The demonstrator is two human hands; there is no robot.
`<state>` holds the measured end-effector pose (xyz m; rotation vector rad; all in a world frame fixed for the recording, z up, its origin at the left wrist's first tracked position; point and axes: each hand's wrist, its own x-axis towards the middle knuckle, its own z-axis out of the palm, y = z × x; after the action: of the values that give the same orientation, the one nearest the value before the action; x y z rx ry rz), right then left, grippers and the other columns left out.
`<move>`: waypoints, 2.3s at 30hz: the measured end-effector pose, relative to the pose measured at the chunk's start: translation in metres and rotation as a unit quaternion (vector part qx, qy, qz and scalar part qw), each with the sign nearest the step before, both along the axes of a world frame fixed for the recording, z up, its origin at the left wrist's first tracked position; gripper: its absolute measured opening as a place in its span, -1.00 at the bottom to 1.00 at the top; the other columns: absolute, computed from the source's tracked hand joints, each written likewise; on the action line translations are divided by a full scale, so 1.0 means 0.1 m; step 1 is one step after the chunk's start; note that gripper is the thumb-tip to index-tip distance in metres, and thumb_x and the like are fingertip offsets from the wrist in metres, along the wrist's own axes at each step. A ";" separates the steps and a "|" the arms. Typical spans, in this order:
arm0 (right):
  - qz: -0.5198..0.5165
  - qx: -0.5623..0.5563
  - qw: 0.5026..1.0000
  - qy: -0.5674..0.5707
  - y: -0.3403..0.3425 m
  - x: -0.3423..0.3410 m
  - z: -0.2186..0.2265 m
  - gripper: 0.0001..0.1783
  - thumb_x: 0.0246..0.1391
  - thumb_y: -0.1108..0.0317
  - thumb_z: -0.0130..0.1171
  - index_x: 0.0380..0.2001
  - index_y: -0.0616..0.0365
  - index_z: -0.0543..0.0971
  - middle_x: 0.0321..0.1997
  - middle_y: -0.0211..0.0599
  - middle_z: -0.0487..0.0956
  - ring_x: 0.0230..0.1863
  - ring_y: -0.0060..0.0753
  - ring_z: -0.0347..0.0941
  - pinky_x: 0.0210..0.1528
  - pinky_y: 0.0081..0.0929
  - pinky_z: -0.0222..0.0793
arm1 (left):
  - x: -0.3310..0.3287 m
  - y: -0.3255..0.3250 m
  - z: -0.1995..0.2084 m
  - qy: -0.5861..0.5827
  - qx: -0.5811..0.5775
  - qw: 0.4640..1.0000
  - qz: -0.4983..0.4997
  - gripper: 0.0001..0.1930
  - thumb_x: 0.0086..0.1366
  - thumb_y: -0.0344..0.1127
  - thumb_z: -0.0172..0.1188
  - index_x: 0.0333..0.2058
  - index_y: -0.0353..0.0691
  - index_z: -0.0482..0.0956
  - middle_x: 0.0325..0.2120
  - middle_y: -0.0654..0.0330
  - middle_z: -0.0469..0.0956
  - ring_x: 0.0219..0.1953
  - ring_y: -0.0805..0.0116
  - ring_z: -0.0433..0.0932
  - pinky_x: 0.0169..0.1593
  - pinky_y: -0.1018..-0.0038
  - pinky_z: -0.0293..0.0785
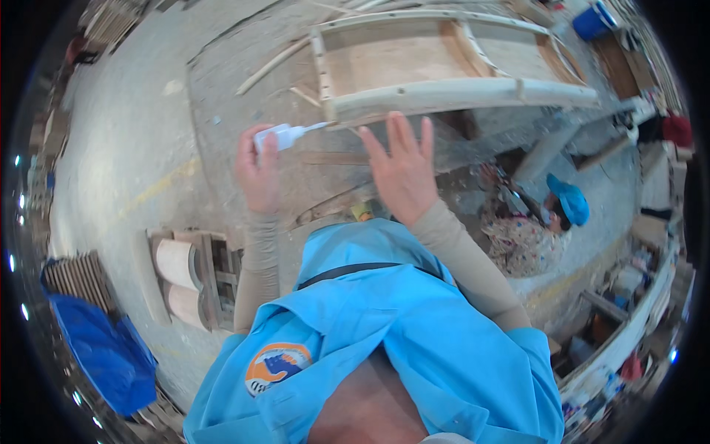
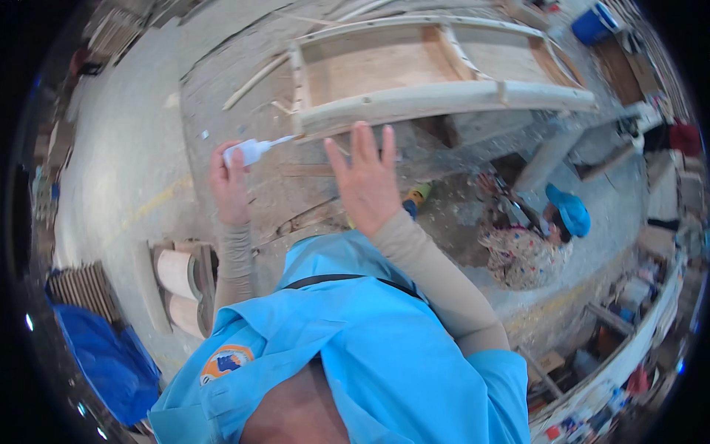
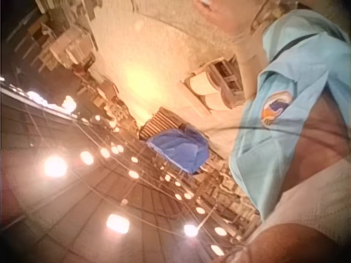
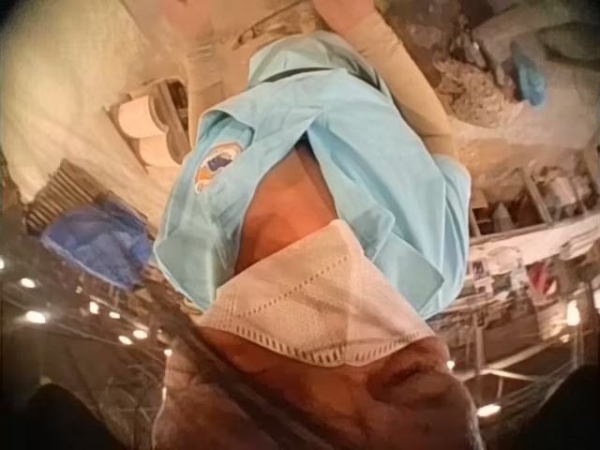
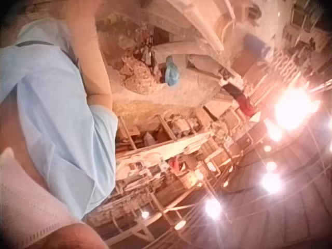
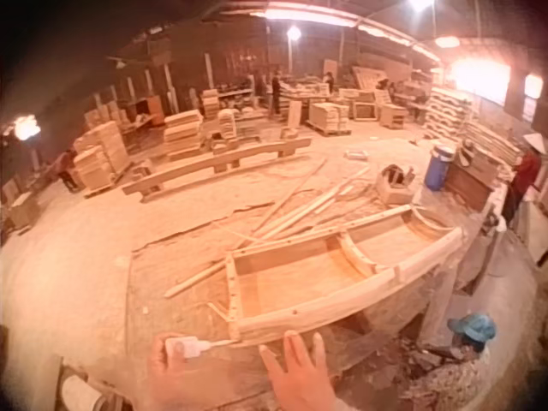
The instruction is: The person applies glue from a white bottle into pre-drilled holes on a wooden furniture frame. They then insert wooden dowels into the glued holes and use a utility knife to trim the excess length of the dowels flush with the frame surface.
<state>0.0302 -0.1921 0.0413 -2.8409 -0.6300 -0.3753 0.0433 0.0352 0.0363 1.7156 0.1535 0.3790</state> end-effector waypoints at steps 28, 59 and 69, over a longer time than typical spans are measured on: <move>-0.009 -0.010 1.000 0.002 -0.03 -0.05 -0.03 -0.54 0.02 0.33 -0.07 0.03 0.18 0.41 0.19 0.25 0.26 0.34 0.05 -0.01 0.34 0.13 -0.30 | 0.10 0.13 -0.11 0.015 -0.147 0.989 -0.012 -0.67 0.37 -0.07 -0.04 -0.18 -0.25 0.44 -0.40 0.28 0.44 -0.41 0.53 0.31 -0.26 0.54 0.29; 0.159 0.288 0.941 0.079 -1.11 0.79 0.07 -0.43 -0.02 0.31 0.02 0.14 -0.02 0.31 0.09 -0.23 0.35 0.23 -0.23 0.17 0.36 0.06 -0.25 | 1.33 -0.50 0.47 0.071 -0.446 0.892 -0.031 -0.64 0.24 -0.15 0.15 -0.40 -0.35 0.26 -0.50 0.21 0.21 -0.36 0.32 0.26 -0.13 0.40 0.29; 0.160 0.370 0.914 -0.034 -2.10 1.56 0.45 -0.81 -0.03 0.38 0.03 -0.29 0.06 0.51 -0.32 -0.36 0.45 -0.11 -0.25 0.37 -0.01 -0.14 0.27 | 1.25 -0.73 0.48 0.040 -0.444 0.895 0.029 -0.65 0.30 -0.09 0.06 -0.40 -0.31 0.31 -0.51 0.24 0.22 -0.38 0.34 0.27 -0.16 0.38 0.33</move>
<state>0.1860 -0.4021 0.0862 -1.9747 -0.7501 -0.5202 0.1687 -0.0378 0.0847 0.8178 0.3738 0.2220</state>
